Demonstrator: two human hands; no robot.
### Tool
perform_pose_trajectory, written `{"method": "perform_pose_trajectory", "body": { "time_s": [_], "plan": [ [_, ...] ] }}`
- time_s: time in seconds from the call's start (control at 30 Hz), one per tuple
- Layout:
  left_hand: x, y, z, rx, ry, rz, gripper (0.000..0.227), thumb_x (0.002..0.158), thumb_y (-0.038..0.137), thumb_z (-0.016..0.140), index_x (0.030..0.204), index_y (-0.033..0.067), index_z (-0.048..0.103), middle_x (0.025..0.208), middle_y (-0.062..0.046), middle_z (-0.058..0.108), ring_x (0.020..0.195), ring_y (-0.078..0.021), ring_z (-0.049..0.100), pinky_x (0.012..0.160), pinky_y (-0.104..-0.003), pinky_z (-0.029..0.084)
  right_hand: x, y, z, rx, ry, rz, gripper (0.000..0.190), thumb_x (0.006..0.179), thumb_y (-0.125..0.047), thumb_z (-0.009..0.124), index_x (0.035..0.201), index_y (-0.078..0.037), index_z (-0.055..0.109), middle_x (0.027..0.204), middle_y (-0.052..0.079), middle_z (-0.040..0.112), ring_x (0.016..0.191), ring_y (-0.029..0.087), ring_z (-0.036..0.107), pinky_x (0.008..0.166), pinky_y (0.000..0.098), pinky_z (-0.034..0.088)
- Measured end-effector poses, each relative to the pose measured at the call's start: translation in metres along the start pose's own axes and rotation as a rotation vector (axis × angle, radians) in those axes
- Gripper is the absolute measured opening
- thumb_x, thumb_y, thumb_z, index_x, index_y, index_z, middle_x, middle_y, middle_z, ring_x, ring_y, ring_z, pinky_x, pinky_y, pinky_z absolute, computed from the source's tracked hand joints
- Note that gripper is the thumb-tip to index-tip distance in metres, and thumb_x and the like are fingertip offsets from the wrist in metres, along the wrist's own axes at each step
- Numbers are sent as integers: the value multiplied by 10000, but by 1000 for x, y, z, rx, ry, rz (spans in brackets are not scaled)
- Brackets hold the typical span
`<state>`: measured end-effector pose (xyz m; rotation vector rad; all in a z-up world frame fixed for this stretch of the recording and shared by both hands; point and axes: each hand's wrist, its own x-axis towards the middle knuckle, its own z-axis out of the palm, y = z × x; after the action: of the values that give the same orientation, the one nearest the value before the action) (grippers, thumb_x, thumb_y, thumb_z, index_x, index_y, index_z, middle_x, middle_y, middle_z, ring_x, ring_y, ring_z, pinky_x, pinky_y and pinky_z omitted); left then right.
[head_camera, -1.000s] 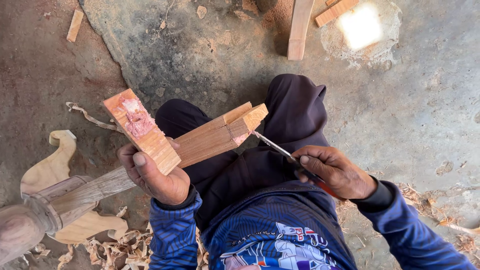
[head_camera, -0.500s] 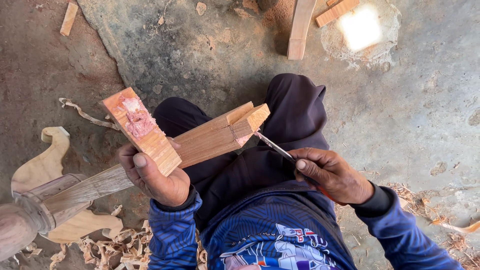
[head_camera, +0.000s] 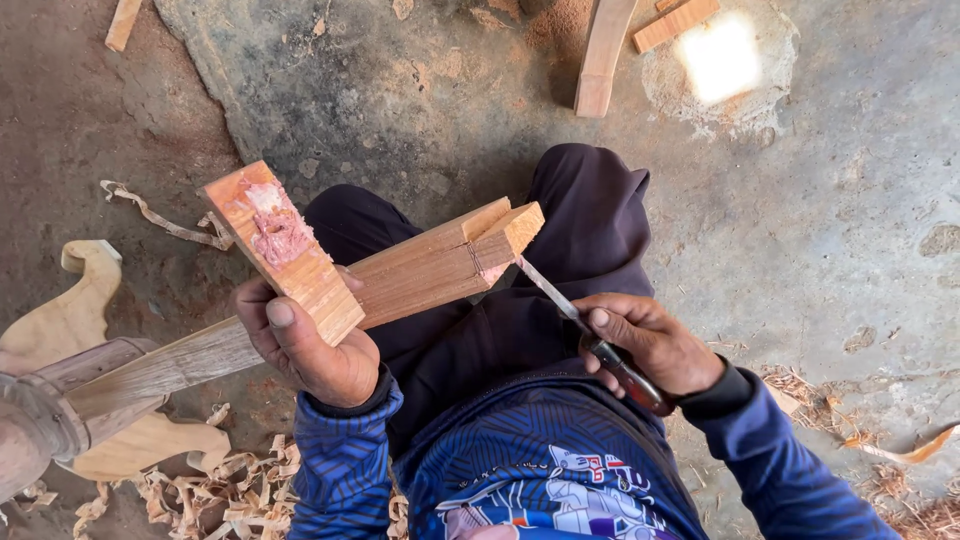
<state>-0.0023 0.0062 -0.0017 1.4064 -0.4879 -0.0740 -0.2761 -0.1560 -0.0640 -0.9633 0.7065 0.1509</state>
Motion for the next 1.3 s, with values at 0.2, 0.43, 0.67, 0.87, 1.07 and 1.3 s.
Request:
{"method": "perform_pose_trajectory", "body": {
  "time_s": [0.2,0.43,0.67,0.87,1.07,1.3],
  "plan": [
    [0,-1,-3,-2,-11,1,415,1105,411,571,1177,7,508,885,-182,626,772,-214,612,784,-320,507,8,10,-4,766,-325,257,428,1029,-375,543,1316,-58,564,715,144,646,486,207,627,393,324,493],
    [0,-5,-3,15,-4,7,430,1097,420,579,1208,12,501,889,-186,625,768,-214,616,776,-319,507,20,6,-25,747,-349,332,446,1011,-376,552,1339,-75,556,704,132,645,479,195,632,380,305,495],
    [-13,7,-8,34,5,-6,463,1098,435,593,1212,-6,504,967,-183,629,803,-223,622,775,-323,513,-8,-50,-21,-15,-142,108,449,997,-283,585,1374,-52,665,767,70,650,619,142,610,531,300,515],
    [-57,47,-1,-158,-92,-277,527,1045,458,618,1256,-13,512,996,-189,661,803,-251,656,723,-368,555,-27,-69,38,-323,-150,-471,291,1002,-116,626,1257,20,666,1059,81,703,991,183,660,867,282,521],
    [-64,74,-7,-371,-162,-627,500,1044,448,539,1198,-28,520,981,-176,663,738,-206,650,663,-328,539,-17,-86,76,-605,130,-685,184,987,-69,624,1141,-2,700,936,86,704,775,144,684,679,253,537],
    [-60,78,-27,-465,-192,-775,432,1050,396,515,1168,-20,517,882,-143,651,628,-170,614,521,-273,458,-12,-98,82,-844,199,-760,156,968,-120,669,1068,-9,716,859,81,691,672,159,679,591,282,526]
  ]
}}
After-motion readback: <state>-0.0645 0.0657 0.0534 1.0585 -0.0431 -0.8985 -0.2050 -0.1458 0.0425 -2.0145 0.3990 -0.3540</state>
